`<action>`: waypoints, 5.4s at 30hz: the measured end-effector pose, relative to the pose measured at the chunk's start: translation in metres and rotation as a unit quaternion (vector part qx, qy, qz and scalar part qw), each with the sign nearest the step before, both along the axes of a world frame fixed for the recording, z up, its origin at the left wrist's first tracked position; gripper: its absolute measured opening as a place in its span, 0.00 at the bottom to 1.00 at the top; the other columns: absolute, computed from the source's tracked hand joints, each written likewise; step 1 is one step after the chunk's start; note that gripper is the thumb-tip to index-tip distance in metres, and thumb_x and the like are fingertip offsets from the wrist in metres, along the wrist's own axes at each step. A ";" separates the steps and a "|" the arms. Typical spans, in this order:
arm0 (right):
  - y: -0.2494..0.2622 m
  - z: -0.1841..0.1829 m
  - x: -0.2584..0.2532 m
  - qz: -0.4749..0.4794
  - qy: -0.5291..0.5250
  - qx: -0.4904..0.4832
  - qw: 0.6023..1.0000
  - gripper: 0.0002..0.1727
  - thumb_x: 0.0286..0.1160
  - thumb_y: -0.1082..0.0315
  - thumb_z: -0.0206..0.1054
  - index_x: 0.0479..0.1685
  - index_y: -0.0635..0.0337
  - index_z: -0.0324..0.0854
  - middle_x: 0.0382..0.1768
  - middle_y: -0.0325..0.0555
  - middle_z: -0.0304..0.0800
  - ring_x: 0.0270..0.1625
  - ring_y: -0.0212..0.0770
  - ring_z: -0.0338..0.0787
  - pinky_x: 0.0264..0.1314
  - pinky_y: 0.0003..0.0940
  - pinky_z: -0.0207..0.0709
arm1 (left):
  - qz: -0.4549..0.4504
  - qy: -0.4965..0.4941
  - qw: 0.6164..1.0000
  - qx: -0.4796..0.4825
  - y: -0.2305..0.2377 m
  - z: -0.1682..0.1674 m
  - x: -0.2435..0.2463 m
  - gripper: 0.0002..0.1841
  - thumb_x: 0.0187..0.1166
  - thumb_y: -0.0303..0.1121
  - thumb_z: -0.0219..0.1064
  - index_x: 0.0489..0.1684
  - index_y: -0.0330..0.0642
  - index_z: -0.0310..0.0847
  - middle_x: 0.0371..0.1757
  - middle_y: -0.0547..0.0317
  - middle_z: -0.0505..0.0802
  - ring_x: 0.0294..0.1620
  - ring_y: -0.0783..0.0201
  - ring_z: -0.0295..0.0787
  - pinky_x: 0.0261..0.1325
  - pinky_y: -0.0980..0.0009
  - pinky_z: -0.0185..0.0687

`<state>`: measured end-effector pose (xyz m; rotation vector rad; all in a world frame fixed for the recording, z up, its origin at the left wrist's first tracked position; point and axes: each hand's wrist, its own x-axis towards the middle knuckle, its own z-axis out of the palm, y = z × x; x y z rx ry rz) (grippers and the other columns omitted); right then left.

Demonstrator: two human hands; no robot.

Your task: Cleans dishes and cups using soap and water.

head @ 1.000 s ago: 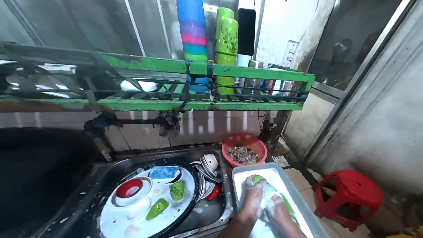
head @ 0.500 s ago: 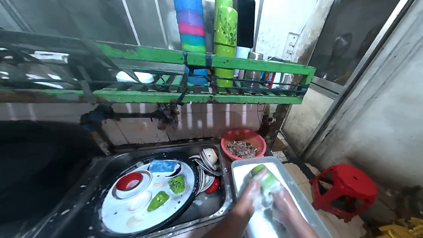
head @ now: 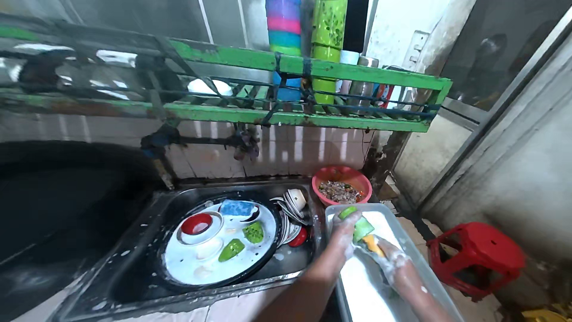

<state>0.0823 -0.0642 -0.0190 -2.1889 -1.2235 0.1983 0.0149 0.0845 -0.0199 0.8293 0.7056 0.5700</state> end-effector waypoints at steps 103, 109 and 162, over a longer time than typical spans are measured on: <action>-0.010 0.030 0.041 -0.037 0.145 -0.233 0.961 0.39 0.87 0.50 0.62 0.92 0.61 0.57 0.86 0.64 0.67 0.86 0.60 0.70 0.87 0.60 0.61 | -0.233 0.052 0.969 -0.059 0.015 0.020 -0.079 0.25 0.94 0.50 0.48 0.82 0.48 0.65 0.51 0.44 0.89 0.43 0.51 0.92 0.41 0.57 0.91; -0.050 -0.018 0.000 0.014 0.048 -0.465 0.884 0.55 0.70 0.56 0.76 0.97 0.53 0.44 0.95 0.60 0.42 0.95 0.64 0.48 0.88 0.67 0.54 | -0.160 0.065 0.982 -0.077 0.005 0.015 -0.044 0.26 0.89 0.42 0.60 0.86 0.57 0.62 0.66 0.41 0.84 0.58 0.44 0.88 0.49 0.47 0.89; 0.032 0.024 -0.010 -0.214 0.449 0.173 0.850 0.07 0.85 0.76 0.50 0.49 0.63 0.74 0.29 0.43 0.81 0.28 0.33 0.84 0.31 0.30 0.82 | -0.118 -0.067 0.990 -0.049 -0.023 -0.015 0.020 0.31 0.84 0.55 0.61 0.83 0.52 0.64 0.63 0.51 0.88 0.58 0.57 0.87 0.58 0.54 0.85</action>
